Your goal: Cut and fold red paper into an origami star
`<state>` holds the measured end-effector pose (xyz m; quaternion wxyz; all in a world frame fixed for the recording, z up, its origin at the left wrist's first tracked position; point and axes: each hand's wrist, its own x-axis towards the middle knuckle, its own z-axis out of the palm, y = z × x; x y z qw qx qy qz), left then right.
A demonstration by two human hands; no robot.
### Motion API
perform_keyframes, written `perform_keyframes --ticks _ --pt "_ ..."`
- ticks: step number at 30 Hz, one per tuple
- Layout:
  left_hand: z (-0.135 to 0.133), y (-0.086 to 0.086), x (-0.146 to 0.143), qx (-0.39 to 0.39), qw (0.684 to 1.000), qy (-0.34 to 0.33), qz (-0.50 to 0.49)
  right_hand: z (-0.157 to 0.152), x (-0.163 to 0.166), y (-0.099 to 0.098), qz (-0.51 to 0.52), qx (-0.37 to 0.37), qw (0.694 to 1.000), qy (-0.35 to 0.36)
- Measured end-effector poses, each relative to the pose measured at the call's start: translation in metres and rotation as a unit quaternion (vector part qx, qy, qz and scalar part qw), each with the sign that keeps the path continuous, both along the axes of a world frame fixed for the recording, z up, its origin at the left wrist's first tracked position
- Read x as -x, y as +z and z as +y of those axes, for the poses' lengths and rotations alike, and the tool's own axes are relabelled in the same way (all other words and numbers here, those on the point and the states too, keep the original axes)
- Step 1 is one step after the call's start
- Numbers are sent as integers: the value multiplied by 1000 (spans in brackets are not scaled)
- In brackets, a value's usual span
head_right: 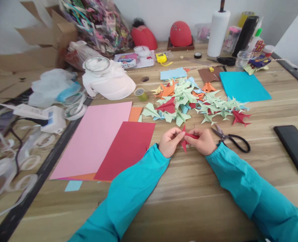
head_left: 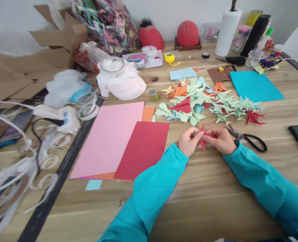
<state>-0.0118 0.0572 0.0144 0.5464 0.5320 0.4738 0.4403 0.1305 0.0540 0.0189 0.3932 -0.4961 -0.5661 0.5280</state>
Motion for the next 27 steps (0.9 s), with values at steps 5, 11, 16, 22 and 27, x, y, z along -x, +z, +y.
perform_keyframes --ticks 5,11,16,22,27 --pt "1 -3 2 9 1000 -20 -20 0 0 1 -46 -43 997 45" --pt "1 -3 2 30 998 -49 -35 -1 -1 0 -62 -69 993 70" --pt "0 -5 1 27 998 -60 -25 -1 -1 0 -57 -80 991 88" --pt "0 -3 2 34 997 -58 -28 -2 0 0 -35 -63 993 92" --pt "2 2 2 26 998 -30 -40 -1 1 1 4 -17 999 46"
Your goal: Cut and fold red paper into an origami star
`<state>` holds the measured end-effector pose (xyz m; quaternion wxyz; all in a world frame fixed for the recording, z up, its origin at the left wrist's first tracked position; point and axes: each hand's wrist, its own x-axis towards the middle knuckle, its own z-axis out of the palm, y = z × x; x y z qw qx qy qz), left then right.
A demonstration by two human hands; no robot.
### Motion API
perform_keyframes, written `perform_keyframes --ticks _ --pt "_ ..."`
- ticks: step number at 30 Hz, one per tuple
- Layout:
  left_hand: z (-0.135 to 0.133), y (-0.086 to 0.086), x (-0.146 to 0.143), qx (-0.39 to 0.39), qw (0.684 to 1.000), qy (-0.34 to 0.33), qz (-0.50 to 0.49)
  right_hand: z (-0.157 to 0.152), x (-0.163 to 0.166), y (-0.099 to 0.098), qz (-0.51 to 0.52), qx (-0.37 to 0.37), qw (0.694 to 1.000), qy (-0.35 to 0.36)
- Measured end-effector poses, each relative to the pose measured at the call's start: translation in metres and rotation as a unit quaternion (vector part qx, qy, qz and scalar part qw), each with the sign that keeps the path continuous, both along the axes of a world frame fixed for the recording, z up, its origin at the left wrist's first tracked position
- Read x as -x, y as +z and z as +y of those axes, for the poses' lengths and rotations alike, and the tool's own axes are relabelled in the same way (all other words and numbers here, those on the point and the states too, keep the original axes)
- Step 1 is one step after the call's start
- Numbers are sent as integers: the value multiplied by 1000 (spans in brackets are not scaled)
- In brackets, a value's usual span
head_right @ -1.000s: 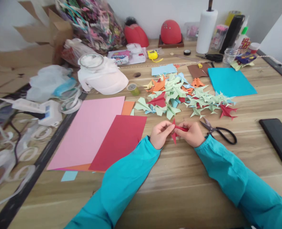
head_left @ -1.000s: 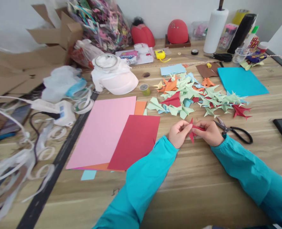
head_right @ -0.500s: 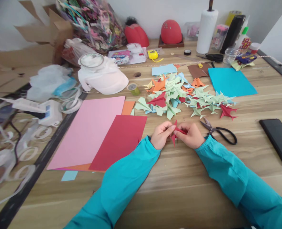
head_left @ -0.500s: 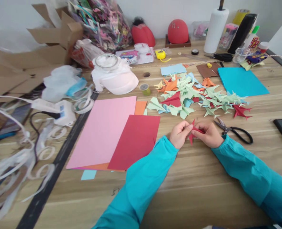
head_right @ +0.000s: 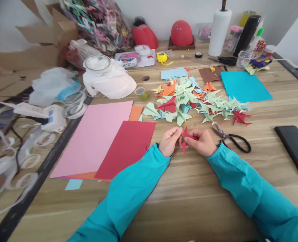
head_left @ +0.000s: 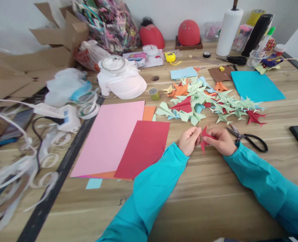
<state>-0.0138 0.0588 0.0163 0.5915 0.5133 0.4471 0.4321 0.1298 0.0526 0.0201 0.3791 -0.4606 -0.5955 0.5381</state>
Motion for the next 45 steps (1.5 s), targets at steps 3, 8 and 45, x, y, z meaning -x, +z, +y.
perform_keyframes --ticks 3,8,45 --pt "0 1 -1 14 1000 -3 -19 1 0 1 20 20 1000 -2" --pt "-1 0 -2 29 999 0 -39 1 -1 2 27 22 999 8" --pt "1 1 2 -26 999 20 24 0 -4 2 -57 -5 988 141"
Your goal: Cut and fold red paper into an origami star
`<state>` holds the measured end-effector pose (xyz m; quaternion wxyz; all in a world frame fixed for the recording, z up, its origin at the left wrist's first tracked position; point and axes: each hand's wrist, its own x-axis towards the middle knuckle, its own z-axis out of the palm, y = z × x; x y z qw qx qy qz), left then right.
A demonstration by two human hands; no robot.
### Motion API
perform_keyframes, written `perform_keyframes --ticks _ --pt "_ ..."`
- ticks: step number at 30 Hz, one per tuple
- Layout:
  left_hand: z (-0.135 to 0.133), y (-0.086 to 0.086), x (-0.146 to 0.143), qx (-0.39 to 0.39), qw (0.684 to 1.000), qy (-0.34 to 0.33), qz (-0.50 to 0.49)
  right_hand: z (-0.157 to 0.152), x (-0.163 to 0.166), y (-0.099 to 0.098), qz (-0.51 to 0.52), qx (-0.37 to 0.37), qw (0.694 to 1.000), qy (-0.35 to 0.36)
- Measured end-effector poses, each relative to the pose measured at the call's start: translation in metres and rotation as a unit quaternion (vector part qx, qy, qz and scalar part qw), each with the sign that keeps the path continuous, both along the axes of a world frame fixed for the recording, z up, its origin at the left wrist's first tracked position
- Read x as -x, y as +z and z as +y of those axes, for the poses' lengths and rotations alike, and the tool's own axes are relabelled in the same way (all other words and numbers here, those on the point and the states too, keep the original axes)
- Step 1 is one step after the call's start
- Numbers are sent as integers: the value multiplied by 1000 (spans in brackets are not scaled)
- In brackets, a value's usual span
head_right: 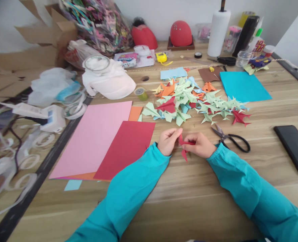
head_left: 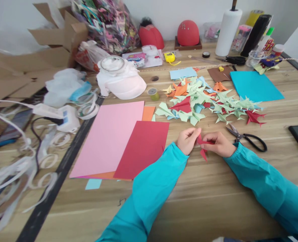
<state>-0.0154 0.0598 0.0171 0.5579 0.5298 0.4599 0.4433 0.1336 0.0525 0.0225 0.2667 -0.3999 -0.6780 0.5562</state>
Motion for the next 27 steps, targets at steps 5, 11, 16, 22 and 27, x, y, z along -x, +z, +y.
perform_keyframes --ticks 5,11,16,22,27 --pt "0 0 -3 -10 1000 15 5 0 -1 -1 -5 -5 1000 -3" --pt "0 1 -1 38 999 25 -26 0 1 0 15 15 1000 -15" --pt "-1 -2 -2 47 997 -21 -64 0 1 -1 53 49 996 -50" --pt "-3 -3 -4 43 997 -37 -47 1 0 -1 70 60 995 -39" --pt "-2 -2 -4 49 997 -27 -55 1 1 1 70 47 995 -53"
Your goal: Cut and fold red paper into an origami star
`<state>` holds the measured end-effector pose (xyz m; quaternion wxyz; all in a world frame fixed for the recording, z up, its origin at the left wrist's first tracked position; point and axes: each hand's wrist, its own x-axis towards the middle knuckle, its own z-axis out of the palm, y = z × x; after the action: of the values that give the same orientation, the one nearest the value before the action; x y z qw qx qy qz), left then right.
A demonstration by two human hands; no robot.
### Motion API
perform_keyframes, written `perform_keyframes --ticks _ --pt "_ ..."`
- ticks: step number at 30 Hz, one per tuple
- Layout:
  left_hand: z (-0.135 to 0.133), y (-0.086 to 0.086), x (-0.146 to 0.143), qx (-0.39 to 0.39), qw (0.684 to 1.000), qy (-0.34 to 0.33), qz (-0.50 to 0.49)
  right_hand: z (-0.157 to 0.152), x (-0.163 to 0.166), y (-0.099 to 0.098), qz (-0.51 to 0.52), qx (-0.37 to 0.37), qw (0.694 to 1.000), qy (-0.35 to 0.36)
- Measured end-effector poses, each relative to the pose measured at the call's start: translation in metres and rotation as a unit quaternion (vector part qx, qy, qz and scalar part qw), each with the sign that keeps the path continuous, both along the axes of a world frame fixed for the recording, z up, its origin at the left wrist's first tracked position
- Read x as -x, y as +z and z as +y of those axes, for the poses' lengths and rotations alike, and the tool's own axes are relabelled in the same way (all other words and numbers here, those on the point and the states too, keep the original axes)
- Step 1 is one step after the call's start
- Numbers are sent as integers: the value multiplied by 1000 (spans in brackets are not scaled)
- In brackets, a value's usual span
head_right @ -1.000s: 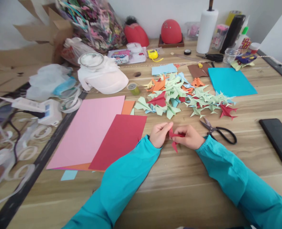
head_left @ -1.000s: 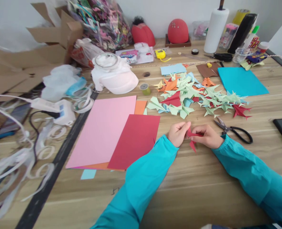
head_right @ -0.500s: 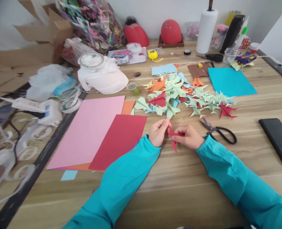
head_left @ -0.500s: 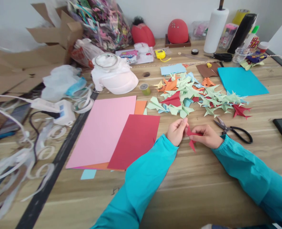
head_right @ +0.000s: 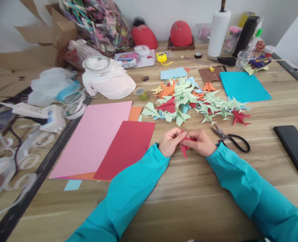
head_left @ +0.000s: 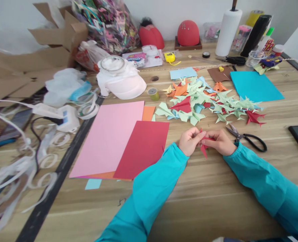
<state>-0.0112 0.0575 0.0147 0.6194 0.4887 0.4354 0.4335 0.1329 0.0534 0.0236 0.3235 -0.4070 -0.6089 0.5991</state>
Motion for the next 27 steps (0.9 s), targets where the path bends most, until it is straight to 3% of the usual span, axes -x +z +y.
perform_keyframes --ticks 7,14,20,24,27 --pt "6 1 2 -11 996 81 -35 2 1 -6 80 24 985 -151" --pt "1 3 1 13 1000 -4 -22 7 -1 -12 153 39 957 -243" --pt "1 1 1 19 998 14 -54 7 -3 -12 134 51 969 -203" --pt "2 -1 3 1 998 39 -46 3 -1 -5 105 15 978 -178" --pt "4 -2 3 -8 996 80 -49 0 3 0 67 -1 992 -109"
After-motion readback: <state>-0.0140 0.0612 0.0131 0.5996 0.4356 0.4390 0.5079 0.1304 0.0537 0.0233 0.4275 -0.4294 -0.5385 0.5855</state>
